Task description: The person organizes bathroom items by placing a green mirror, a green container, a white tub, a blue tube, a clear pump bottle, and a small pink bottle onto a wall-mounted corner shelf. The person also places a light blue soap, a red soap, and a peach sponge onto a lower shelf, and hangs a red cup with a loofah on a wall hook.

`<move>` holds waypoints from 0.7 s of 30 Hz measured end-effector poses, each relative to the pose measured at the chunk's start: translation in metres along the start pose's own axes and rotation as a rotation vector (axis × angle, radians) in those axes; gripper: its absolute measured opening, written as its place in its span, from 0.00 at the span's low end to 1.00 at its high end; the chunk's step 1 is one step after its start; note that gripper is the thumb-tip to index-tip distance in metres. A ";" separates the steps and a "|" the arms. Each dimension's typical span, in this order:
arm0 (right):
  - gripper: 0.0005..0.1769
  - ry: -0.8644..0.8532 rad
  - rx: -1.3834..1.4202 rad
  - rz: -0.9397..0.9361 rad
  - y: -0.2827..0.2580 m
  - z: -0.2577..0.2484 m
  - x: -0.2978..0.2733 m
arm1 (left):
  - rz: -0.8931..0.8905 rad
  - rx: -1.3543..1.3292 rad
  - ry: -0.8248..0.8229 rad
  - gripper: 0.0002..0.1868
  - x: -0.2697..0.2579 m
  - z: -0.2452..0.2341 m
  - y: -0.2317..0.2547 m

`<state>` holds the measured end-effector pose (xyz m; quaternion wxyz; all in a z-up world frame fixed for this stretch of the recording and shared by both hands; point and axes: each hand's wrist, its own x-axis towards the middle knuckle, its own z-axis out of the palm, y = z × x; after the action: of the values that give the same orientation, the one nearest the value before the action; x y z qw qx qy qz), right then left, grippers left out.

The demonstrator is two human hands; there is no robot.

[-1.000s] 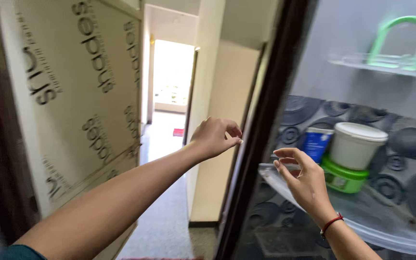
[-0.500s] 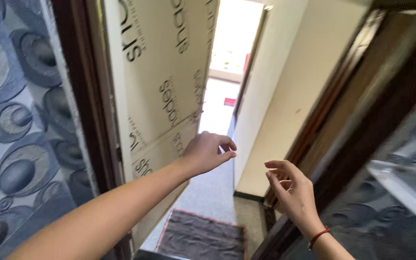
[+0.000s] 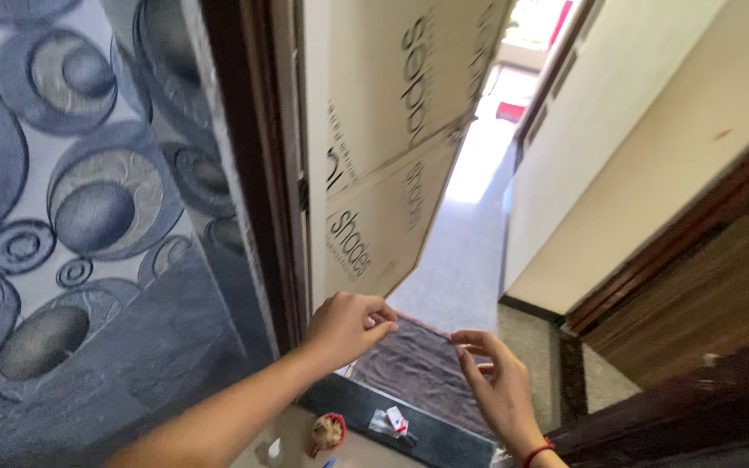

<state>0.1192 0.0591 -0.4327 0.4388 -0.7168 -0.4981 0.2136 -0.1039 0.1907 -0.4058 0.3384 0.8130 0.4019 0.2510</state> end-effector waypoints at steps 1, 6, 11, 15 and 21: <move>0.12 -0.024 0.028 -0.016 0.017 0.018 0.000 | -0.015 -0.006 -0.003 0.10 -0.005 0.006 -0.021; 0.11 -0.133 0.065 0.018 0.103 0.111 -0.010 | -0.190 -0.041 -0.002 0.09 -0.037 0.045 -0.131; 0.10 -0.216 0.098 0.113 0.183 0.195 -0.035 | -0.356 0.000 -0.009 0.09 -0.073 0.090 -0.237; 0.09 -0.247 0.080 0.221 0.242 0.251 -0.050 | -0.411 0.072 0.021 0.09 -0.101 0.123 -0.313; 0.10 -0.298 0.026 0.222 0.321 0.319 -0.079 | -0.611 0.185 -0.053 0.10 -0.140 0.181 -0.412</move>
<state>0.0186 0.0826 -0.8806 0.3428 -0.7221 -0.4728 0.3709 -0.2572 0.1973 -0.8514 0.3329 0.6883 0.6397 0.0788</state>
